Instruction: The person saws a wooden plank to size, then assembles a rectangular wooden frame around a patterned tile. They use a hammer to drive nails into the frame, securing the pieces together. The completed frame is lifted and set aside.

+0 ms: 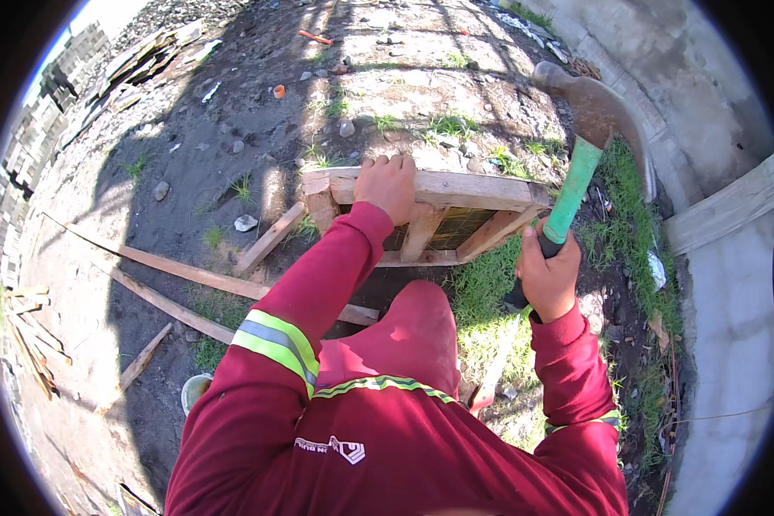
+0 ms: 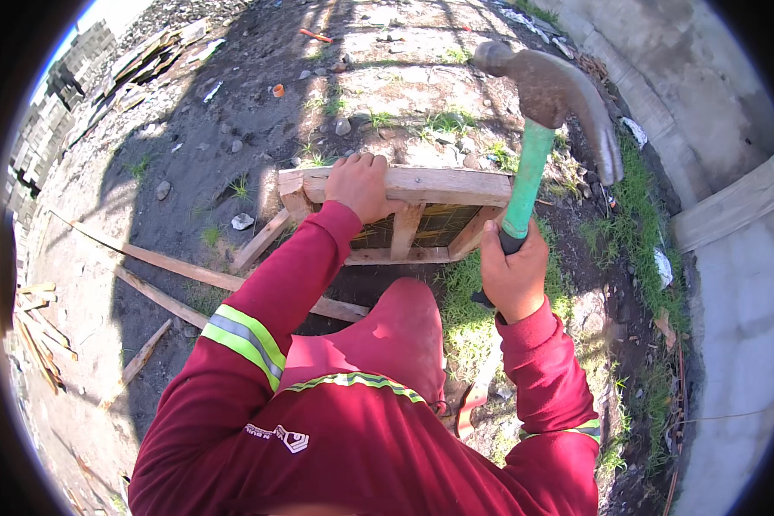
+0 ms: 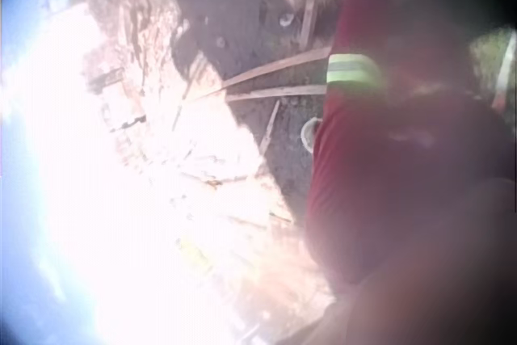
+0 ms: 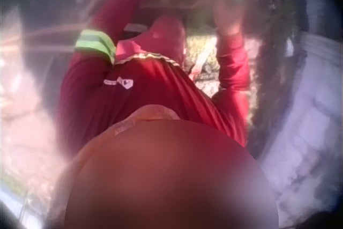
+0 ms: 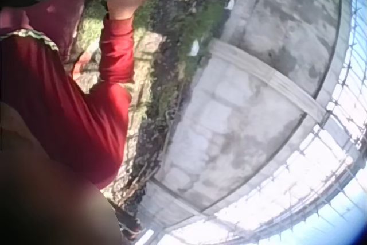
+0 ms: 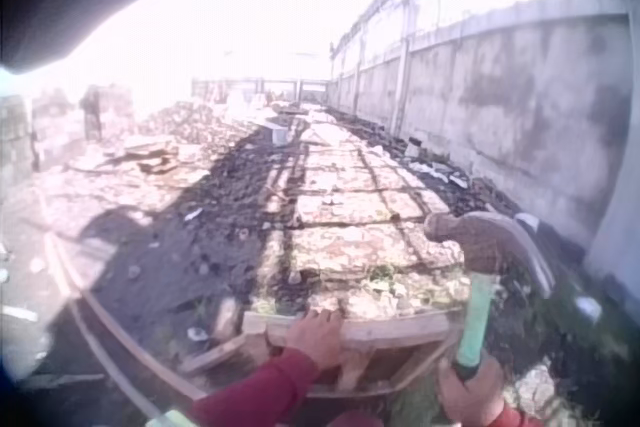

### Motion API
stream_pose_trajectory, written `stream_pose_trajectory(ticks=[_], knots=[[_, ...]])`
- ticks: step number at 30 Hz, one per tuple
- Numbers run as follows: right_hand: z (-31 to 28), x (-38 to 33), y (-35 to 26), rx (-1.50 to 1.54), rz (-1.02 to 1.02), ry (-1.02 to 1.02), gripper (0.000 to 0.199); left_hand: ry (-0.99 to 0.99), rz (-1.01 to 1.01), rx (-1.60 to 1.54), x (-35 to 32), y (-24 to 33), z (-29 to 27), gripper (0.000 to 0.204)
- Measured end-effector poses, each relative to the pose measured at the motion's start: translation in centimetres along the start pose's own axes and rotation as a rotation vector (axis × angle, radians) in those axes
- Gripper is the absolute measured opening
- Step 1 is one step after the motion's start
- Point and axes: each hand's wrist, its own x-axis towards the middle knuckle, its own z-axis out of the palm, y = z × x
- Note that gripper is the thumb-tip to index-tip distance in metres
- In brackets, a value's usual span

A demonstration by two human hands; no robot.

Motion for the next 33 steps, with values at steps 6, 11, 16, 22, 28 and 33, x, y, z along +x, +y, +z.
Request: stream_pose_trajectory(ticks=[6,11,16,22,28,33], knots=[[0.5,-0.2,3.6,-0.488,0.166,-0.416,0.020,0.032,-0.004,0.003,-0.4,0.2,0.8,0.068],[-0.2,-4.8,8.9,-0.167,0.036,-0.278,0.018,0.036,0.031,-0.030,-0.3,0.0,0.8,0.074],[-1.7,-13.9,19.9,-0.337,0.150,-0.051,0.021,0.015,0.034,-0.033,0.6,-0.7,1.3,0.079],[-4.9,-24.0,35.9,-0.915,0.602,-0.471,0.055,-0.043,0.023,-0.041,0.7,-0.7,0.8,0.083],[-3.0,-25.9,39.5,-0.564,1.105,-0.281,0.071,0.004,0.031,-0.111,-1.5,0.5,0.2,0.080],[-3.3,-13.8,30.7,0.341,1.051,0.426,0.087,0.340,0.189,-0.324,-4.7,0.4,0.4,0.073]])
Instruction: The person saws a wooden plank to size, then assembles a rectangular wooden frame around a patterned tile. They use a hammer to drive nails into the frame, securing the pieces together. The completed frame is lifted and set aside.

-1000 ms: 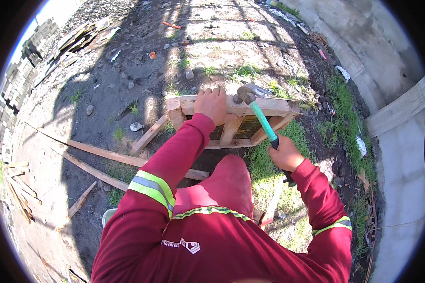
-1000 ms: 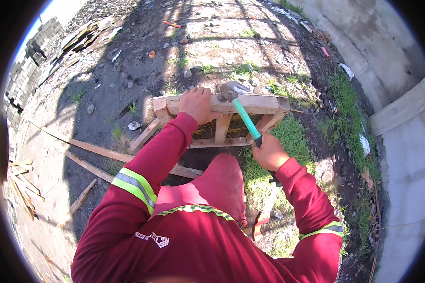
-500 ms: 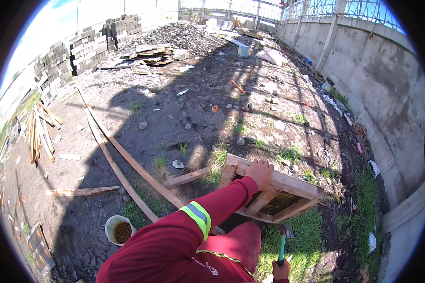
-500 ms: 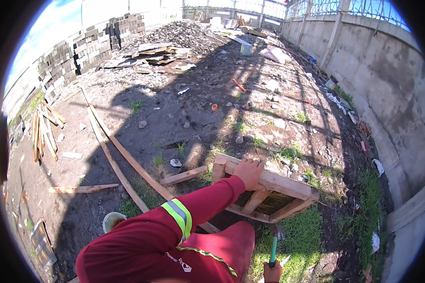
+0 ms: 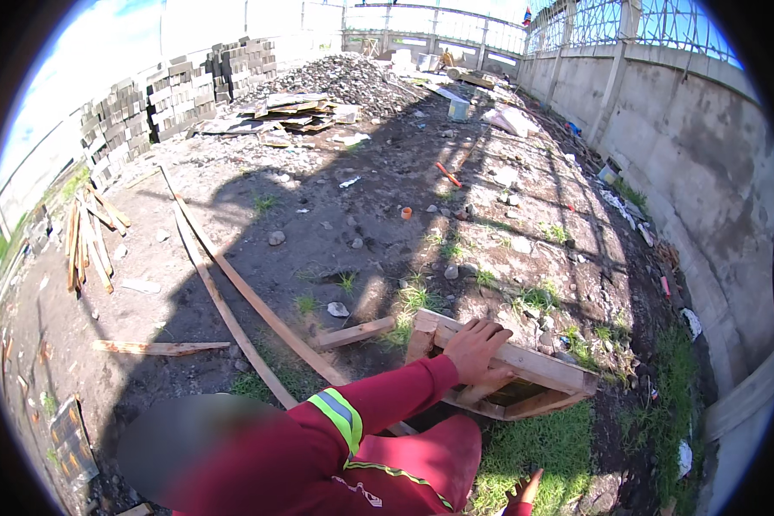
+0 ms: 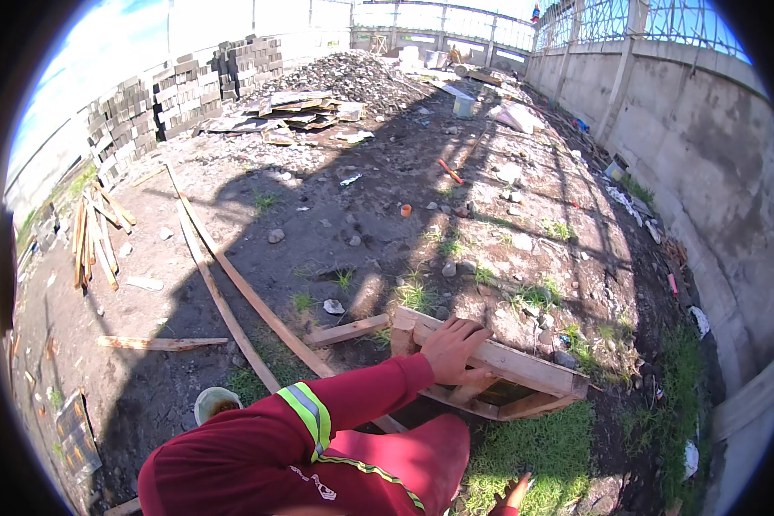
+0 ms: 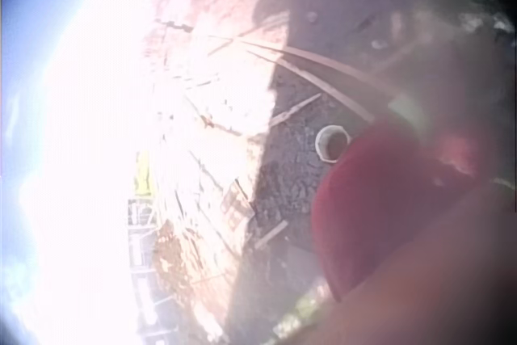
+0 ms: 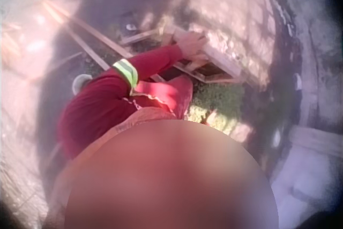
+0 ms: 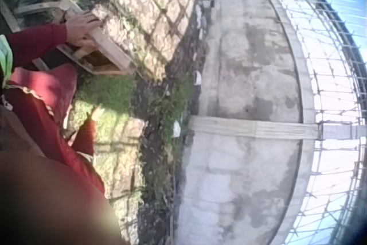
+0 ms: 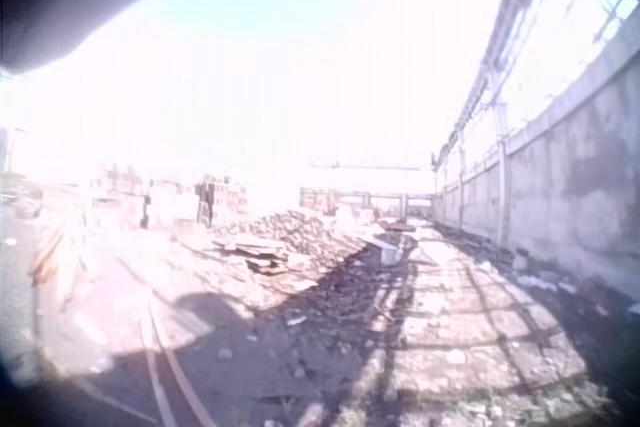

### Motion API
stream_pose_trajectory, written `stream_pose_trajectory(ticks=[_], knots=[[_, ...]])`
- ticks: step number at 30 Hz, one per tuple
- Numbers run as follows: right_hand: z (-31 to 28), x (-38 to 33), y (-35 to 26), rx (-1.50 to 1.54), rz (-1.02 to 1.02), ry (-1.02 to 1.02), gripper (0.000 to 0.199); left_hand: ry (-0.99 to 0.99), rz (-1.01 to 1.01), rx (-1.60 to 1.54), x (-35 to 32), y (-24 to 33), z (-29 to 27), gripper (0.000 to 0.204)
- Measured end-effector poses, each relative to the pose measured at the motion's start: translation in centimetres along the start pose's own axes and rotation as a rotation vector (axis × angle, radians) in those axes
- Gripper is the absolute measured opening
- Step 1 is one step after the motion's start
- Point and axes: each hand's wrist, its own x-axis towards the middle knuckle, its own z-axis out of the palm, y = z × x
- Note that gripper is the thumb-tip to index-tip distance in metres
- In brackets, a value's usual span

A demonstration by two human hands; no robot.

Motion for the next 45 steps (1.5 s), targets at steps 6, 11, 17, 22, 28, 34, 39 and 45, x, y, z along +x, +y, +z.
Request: stream_pose_trajectory(ticks=[6,11,17,22,28,34,39,45], knots=[[8.7,-6.6,-14.9,0.393,-0.267,-0.400,0.109,0.041,0.045,-0.338,-2.5,0.7,-2.2,0.054],[9.3,-9.3,-15.6,0.607,-0.168,-0.397,0.107,0.366,-0.266,-0.492,-9.1,-0.1,-6.2,0.036],[5.3,-7.3,-16.0,0.494,0.032,-0.533,0.097,0.287,-1.217,-0.777,-15.3,-5.6,-7.2,0.058],[3.0,-6.9,-16.7,0.278,0.049,-0.711,0.078,0.000,-1.705,-1.447,-16.9,-6.9,-5.3,0.113],[2.7,-7.6,-16.7,0.383,0.146,-0.711,0.072,-0.155,-1.858,-1.386,-18.7,-4.1,-2.7,0.088],[3.9,-6.8,-16.9,0.353,0.064,-0.704,0.054,-0.086,-1.725,-1.723,-22.2,-0.3,-2.9,0.045],[4.1,-7.1,-16.4,0.376,0.011,-0.673,0.044,0.004,-1.722,-1.677,-23.5,-1.1,-1.5,0.044],[4.0,-10.7,-15.5,0.449,-0.073,-0.710,0.042,0.057,-1.455,-2.064,-27.0,-5.1,0.1,0.041]])
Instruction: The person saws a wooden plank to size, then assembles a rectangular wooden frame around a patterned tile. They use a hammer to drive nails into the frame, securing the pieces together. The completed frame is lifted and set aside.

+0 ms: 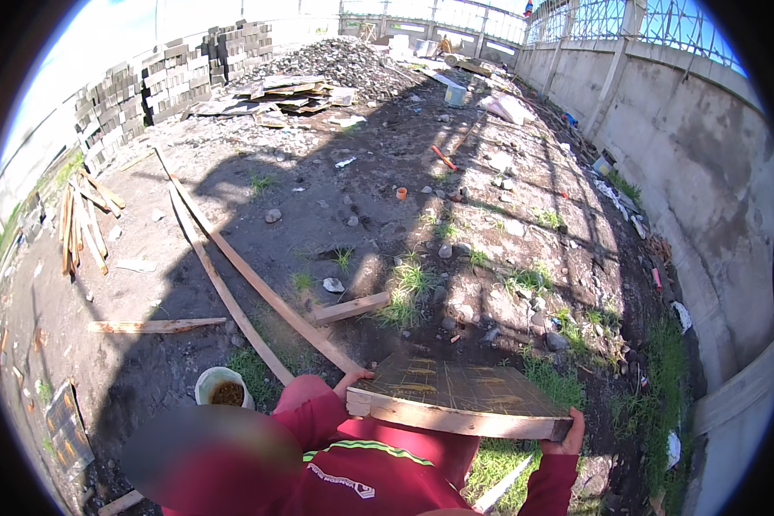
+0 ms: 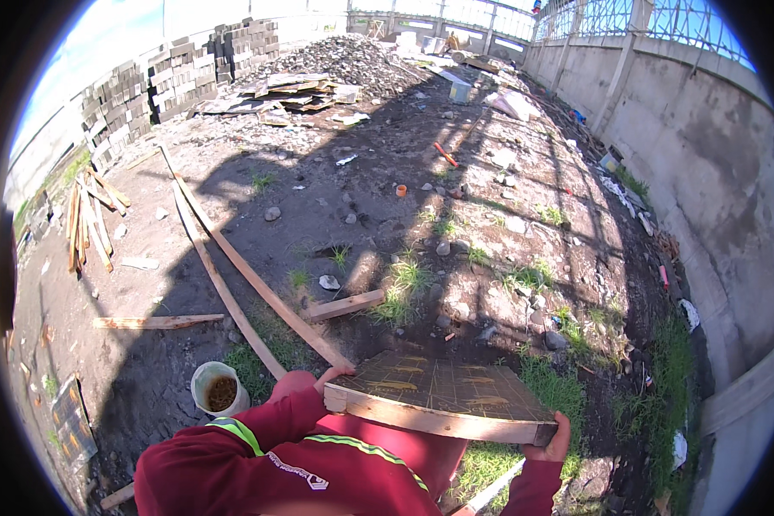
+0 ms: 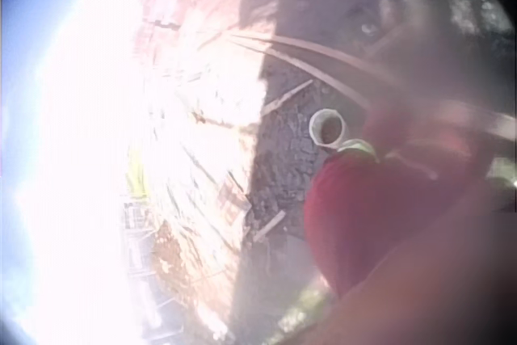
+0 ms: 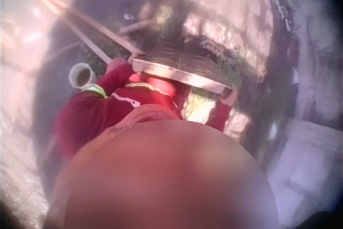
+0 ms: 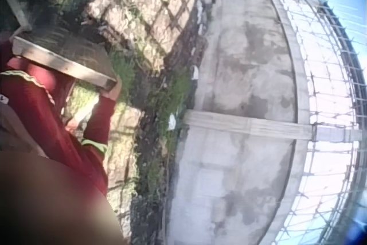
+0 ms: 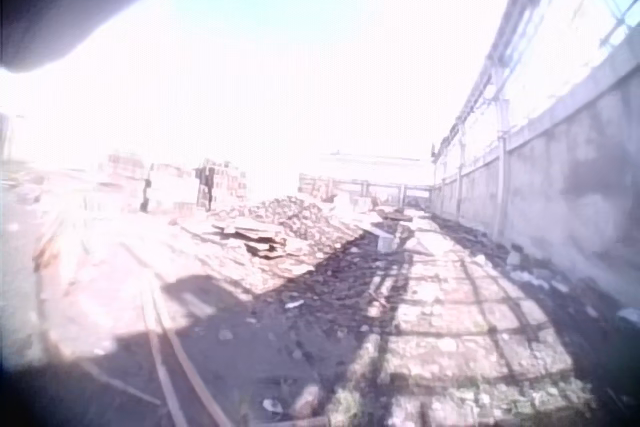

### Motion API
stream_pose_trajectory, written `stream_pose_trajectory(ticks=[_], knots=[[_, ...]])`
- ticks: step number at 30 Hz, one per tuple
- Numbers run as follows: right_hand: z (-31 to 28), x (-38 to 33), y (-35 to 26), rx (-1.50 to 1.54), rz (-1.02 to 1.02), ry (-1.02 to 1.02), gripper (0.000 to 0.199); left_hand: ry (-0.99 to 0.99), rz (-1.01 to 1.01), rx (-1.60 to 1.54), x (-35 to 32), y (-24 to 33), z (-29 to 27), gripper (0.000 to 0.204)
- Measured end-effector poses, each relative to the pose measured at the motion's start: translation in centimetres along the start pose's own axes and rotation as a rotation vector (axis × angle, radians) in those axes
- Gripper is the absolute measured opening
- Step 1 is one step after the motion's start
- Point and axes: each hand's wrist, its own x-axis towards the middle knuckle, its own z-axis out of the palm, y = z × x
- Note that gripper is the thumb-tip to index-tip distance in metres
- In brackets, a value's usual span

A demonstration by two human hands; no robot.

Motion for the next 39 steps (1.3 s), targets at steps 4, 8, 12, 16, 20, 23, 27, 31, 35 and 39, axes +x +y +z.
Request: stream_pose_trajectory(ticks=[4,8,12,16,20,23,27,31,35,39], knots=[[1.9,-3.8,-0.2,0.011,-0.141,-0.025,0.054,0.065,0.029,-0.043,-2.4,1.1,1.3,0.042],[4.4,-8.0,-1.8,0.033,-0.311,-0.271,0.065,-0.126,0.053,-0.090,-5.2,3.4,6.7,0.048],[10.2,-6.1,-5.7,0.023,-0.486,-0.279,0.070,-0.261,0.402,0.097,-2.2,8.8,14.4,0.048],[13.3,3.1,-10.9,-0.098,-0.526,-0.044,0.087,0.062,0.300,0.584,4.0,18.5,22.5,0.091],[3.8,8.1,-10.4,-0.301,-0.547,0.314,0.098,0.420,0.501,0.752,4.9,21.9,20.6,0.107],[-8.5,5.9,-1.7,-0.590,-0.395,0.381,0.073,0.497,0.462,1.182,2.9,22.2,10.8,0.102],[-21.0,-1.8,15.7,-1.154,0.446,0.464,0.057,0.850,0.177,1.306,-2.2,18.7,-6.7,0.090],[-25.3,-8.7,27.1,-1.848,0.643,0.190,0.073,1.098,0.004,1.429,-9.2,13.5,-17.2,0.082],[-24.9,-10.0,30.4,-1.764,0.662,0.350,0.066,1.182,0.005,1.357,-16.2,8.4,-20.4,0.079],[-22.9,-6.9,30.0,-1.790,0.577,0.103,0.064,1.128,0.022,1.609,-21.7,5.6,-20.7,0.051]])
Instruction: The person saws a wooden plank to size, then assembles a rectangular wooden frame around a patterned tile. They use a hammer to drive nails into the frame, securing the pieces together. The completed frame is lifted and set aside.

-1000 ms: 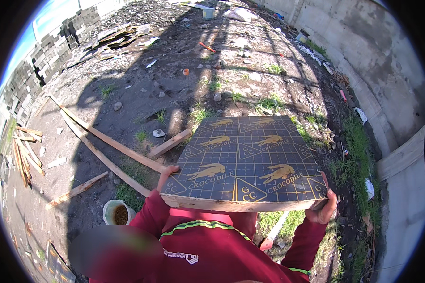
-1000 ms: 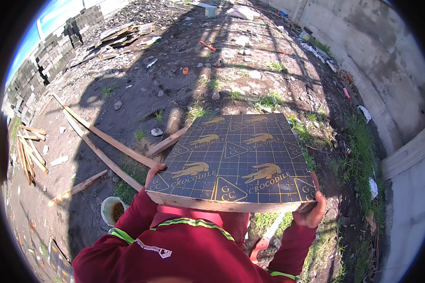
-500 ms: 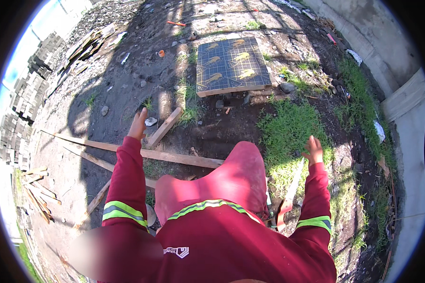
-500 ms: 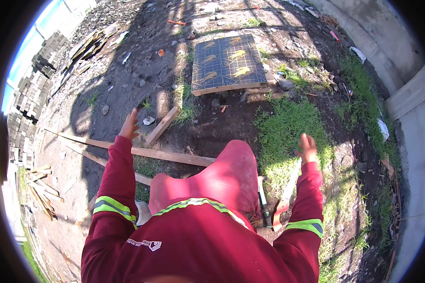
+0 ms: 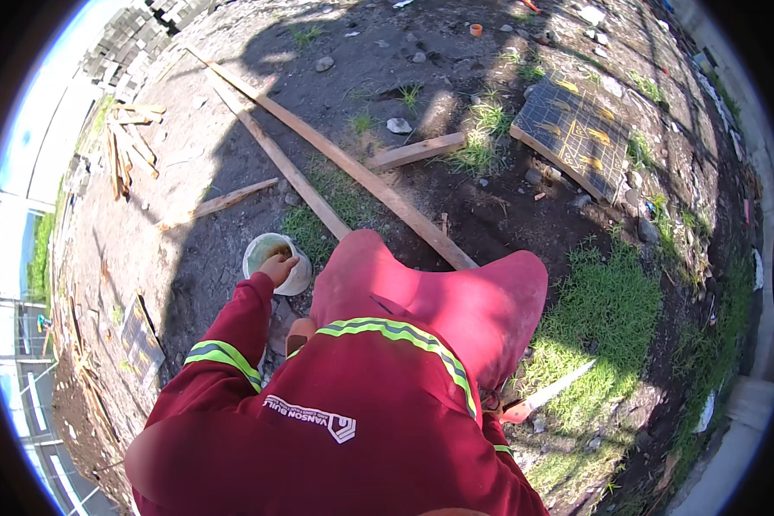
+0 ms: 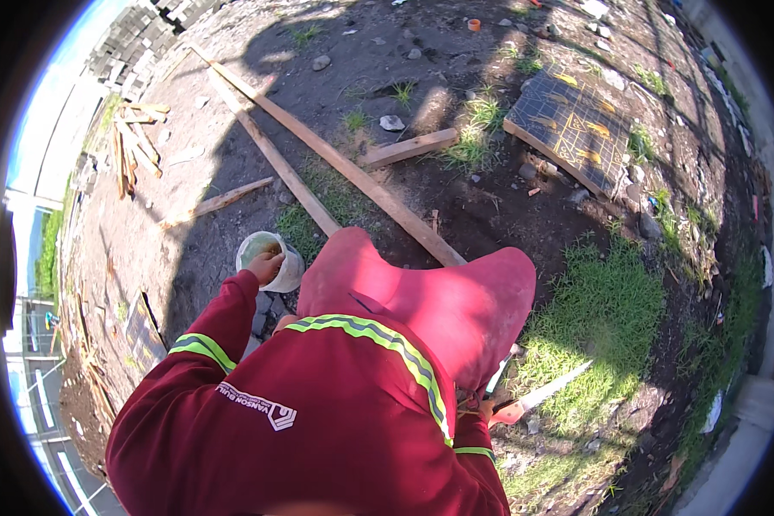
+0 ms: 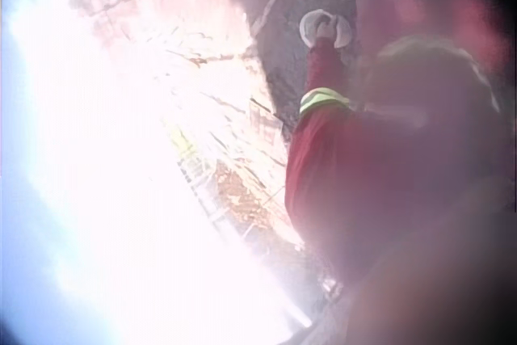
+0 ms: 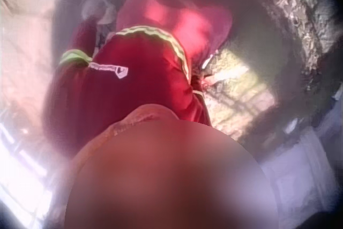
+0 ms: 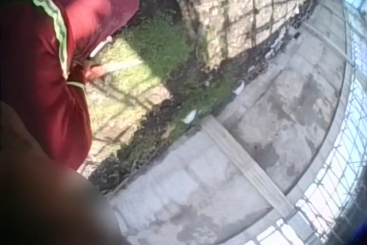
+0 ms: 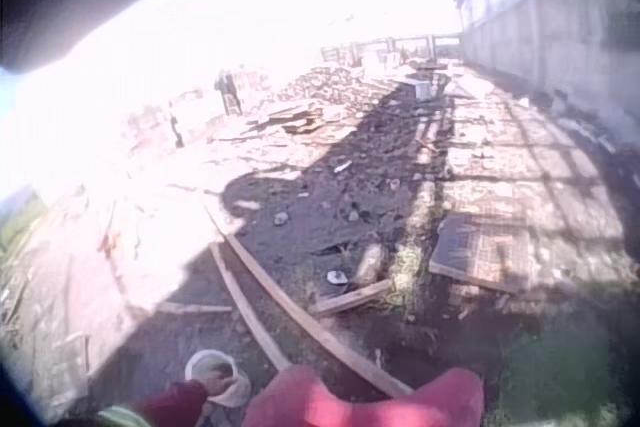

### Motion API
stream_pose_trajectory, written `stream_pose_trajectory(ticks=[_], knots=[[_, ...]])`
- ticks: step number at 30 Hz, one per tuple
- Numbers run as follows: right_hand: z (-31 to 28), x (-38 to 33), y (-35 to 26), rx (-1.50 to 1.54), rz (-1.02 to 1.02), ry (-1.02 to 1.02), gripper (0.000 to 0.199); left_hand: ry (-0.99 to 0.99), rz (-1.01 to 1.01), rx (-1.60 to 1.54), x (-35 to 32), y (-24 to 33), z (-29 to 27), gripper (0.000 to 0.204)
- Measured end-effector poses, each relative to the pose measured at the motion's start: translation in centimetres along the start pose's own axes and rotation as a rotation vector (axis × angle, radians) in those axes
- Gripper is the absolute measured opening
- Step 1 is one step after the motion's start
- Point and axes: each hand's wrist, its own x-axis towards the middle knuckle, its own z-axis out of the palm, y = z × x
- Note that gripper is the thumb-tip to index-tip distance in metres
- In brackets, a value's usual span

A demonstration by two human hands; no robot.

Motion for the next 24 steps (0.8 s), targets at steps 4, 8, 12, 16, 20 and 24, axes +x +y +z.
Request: stream_pose_trajectory(ticks=[4,8,12,16,20,24], knots=[[-2.5,2.6,-4.3,-0.080,-0.184,-0.057,0.062,-0.044,-0.308,-0.242,-4.9,-3.2,-1.3,0.057],[-3.9,5.0,-9.1,-0.148,-0.331,-0.094,0.060,-0.040,-0.364,-0.143,-10.0,-6.9,0.3,0.062],[-4.4,6.8,-13.9,-0.241,-0.445,-0.141,0.058,-0.084,-0.411,-0.094,-15.2,-10.9,4.9,0.065],[-4.7,8.5,-19.3,-0.399,-0.584,-0.184,0.056,-0.023,-0.465,-0.095,-19.3,-12.8,10.7,0.069],[-5.5,9.3,-24.2,-0.559,-0.671,-0.197,0.054,-0.086,-0.576,-0.165,-21.3,-12.0,15.4,0.068],[-6.8,9.1,-28.1,-0.673,-0.737,-0.193,0.052,-0.030,-0.566,-0.312,-20.1,-9.5,16.8,0.066]])
